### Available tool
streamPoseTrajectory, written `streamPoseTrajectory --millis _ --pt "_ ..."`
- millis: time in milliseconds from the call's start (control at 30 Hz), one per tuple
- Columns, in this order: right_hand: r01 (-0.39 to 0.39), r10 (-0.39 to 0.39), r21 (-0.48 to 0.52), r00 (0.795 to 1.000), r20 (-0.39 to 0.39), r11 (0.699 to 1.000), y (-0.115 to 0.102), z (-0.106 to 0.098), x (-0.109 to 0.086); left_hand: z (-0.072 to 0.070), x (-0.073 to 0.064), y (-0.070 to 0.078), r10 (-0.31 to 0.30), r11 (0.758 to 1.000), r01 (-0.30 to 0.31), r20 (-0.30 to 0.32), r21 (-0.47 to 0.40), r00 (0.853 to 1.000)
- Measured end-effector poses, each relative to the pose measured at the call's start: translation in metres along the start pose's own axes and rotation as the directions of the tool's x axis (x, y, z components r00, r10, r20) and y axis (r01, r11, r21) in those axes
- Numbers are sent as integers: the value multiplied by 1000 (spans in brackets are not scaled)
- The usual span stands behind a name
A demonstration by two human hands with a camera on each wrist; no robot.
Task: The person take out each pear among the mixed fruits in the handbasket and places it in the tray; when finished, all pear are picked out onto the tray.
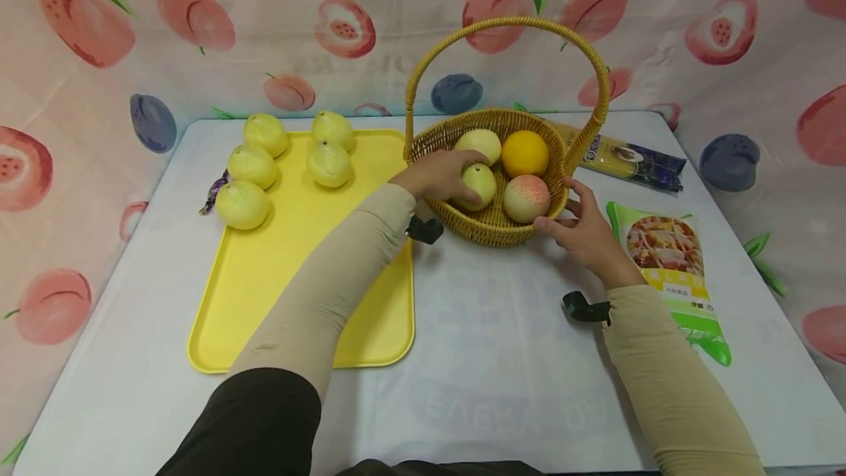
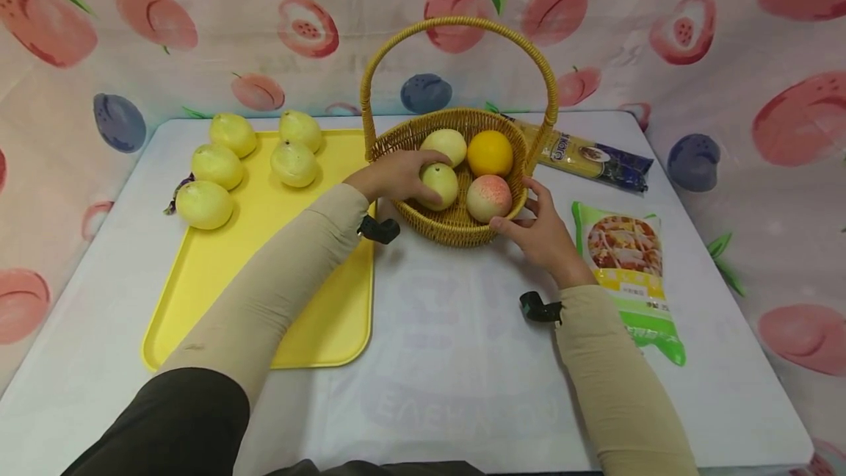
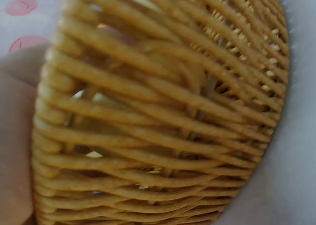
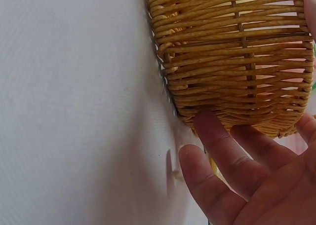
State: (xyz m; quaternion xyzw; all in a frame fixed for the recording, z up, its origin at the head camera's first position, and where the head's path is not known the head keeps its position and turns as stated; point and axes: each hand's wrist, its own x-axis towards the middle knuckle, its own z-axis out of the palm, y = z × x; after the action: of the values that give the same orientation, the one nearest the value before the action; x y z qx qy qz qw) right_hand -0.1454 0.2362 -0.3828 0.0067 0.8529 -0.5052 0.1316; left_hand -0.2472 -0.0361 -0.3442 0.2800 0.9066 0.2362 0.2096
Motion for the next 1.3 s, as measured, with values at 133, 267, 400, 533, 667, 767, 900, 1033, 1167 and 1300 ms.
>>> streamPoseTrajectory --millis 133,267,400,533,667,767,900,1033,1167,1300 --pt "0 0 -2 1000 -2 1000 -1 0 0 2 -2 0 13 1000 -13 -31 -1 999" --pt "-7 7 -6 1000 -6 1000 -1 0 -1 4 -5 0 22 999 -24 -73 -25 997" --pt "-10 10 -1 1000 -6 1000 -1 0 -1 7 -8 2 59 997 -65 -127 -45 990" --pt "-12 12 -1 1000 -8 1000 -2 0 -1 8 -13 5 119 989 -134 -188 -69 975" --pt "-13 13 4 1000 -5 1000 -3 1 -1 6 -21 8 171 978 -195 -241 -79 955" --pt "-14 14 11 1000 -2 1000 -3 1 -1 4 -29 8 200 969 -230 -268 -86 942" --pt "-24 24 11 1000 -3 1000 -3 2 -1 3 -42 4 224 960 -264 -307 -93 925" --pt "-29 29 10 1000 -6 1000 -3 2 -1 4 -59 -1 237 953 -287 -343 -101 909" --pt "-20 20 8 1000 -6 1000 -2 1 -1 3 -74 -7 251 943 -314 -385 -109 888" --pt "-13 13 9 1000 -3 1000 -1 1 0 1 -87 -10 254 940 -324 -408 -110 877"
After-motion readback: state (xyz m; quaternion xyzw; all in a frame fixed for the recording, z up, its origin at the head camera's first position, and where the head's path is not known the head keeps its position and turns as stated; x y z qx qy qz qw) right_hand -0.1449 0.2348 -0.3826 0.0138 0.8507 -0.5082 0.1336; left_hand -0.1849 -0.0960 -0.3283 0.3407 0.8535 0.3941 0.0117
